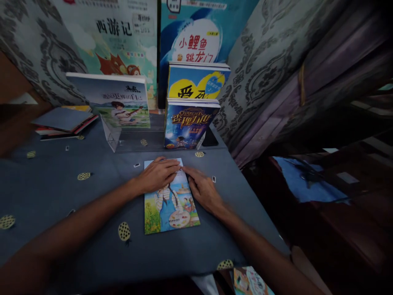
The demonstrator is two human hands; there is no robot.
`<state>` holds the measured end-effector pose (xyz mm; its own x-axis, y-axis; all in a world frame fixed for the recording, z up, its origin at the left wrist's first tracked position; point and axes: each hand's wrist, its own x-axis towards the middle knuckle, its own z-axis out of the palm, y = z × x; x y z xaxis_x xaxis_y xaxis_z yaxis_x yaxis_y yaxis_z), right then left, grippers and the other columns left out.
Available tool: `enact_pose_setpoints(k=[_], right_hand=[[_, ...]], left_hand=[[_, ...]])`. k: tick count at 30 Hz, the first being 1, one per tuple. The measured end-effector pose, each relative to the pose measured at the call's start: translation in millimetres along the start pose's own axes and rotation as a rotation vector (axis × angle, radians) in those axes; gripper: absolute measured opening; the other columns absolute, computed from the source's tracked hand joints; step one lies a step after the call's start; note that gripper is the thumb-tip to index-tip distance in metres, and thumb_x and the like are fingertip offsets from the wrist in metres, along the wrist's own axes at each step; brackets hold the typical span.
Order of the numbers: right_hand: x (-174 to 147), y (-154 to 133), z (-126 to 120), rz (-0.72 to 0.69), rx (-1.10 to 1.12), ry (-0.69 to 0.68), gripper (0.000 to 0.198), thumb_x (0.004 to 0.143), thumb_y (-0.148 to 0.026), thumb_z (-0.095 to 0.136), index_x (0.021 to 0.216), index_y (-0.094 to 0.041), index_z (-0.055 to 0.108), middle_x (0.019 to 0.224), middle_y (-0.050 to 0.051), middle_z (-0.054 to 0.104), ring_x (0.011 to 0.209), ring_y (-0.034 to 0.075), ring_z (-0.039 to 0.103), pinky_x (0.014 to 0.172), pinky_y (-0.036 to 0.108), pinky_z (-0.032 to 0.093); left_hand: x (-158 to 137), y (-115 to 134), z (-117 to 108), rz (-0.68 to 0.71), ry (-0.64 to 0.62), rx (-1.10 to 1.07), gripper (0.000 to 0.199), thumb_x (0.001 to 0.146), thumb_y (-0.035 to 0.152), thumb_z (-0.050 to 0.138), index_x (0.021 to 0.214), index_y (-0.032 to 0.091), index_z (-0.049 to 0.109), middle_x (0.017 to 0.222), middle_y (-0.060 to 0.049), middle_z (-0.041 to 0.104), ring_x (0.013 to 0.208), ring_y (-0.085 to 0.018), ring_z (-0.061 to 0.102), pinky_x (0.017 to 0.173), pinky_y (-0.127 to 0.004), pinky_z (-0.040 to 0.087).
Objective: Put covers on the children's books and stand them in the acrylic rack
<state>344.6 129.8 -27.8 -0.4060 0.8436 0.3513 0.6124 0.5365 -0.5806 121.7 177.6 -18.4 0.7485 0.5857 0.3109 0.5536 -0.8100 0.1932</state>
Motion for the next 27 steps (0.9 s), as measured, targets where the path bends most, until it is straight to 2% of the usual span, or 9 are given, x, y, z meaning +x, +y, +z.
enact_pose_setpoints(k=[6,11,18,22,27], right_hand=[[3.5,-3.1,0.7,0.003,-0.022,0.000,0.054,0.091,-0.010,0.042,0.140,-0.024,0.056,0.132,0.009,0.066,0.121,0.027,0.063,0.104,0.049,0.051],[-2.8,-6.4,0.6,-0.060,-0.071,-0.004,0.048,0.089,-0.010,0.045,0.132,-0.020,0.063,0.131,0.011,0.067,0.125,0.028,0.061,0.106,0.049,0.050],[-11.9,-8.6,-2.5,-0.116,-0.106,0.016,0.039,0.090,-0.011,0.047,0.119,-0.022,0.069,0.120,0.012,0.072,0.115,0.028,0.066,0.098,0.049,0.055],[-12.8,-8.8,-2.4,-0.108,-0.105,0.005,0.040,0.091,-0.012,0.047,0.123,-0.022,0.068,0.125,0.011,0.071,0.119,0.028,0.065,0.101,0.048,0.054],[-28.3,-13.9,-5.4,-0.124,-0.107,-0.021,0.039,0.095,-0.017,0.048,0.131,-0.020,0.064,0.136,0.013,0.065,0.128,0.029,0.060,0.106,0.051,0.050]], left_hand=[[0.1,-2.9,1.2,0.002,0.002,0.001,0.033,0.100,0.025,0.045,0.127,0.021,0.063,0.137,-0.009,0.064,0.128,-0.022,0.059,0.108,-0.045,0.041],[0.2,-5.8,1.4,0.022,0.016,-0.005,0.032,0.100,0.023,0.046,0.127,0.020,0.064,0.136,-0.009,0.065,0.127,-0.022,0.060,0.108,-0.045,0.041],[0.3,-4.6,-2.7,0.032,0.008,-0.023,0.032,0.100,0.025,0.046,0.125,0.021,0.065,0.136,-0.009,0.065,0.128,-0.023,0.059,0.107,-0.045,0.042],[0.4,-2.7,-4.5,0.042,-0.007,0.003,0.033,0.101,0.024,0.044,0.127,0.021,0.064,0.137,-0.009,0.064,0.130,-0.023,0.057,0.109,-0.047,0.040],[0.8,-1.3,-6.7,0.144,-0.060,-0.001,0.036,0.103,0.025,0.040,0.132,0.023,0.061,0.140,-0.008,0.062,0.134,-0.022,0.054,0.114,-0.048,0.035]])
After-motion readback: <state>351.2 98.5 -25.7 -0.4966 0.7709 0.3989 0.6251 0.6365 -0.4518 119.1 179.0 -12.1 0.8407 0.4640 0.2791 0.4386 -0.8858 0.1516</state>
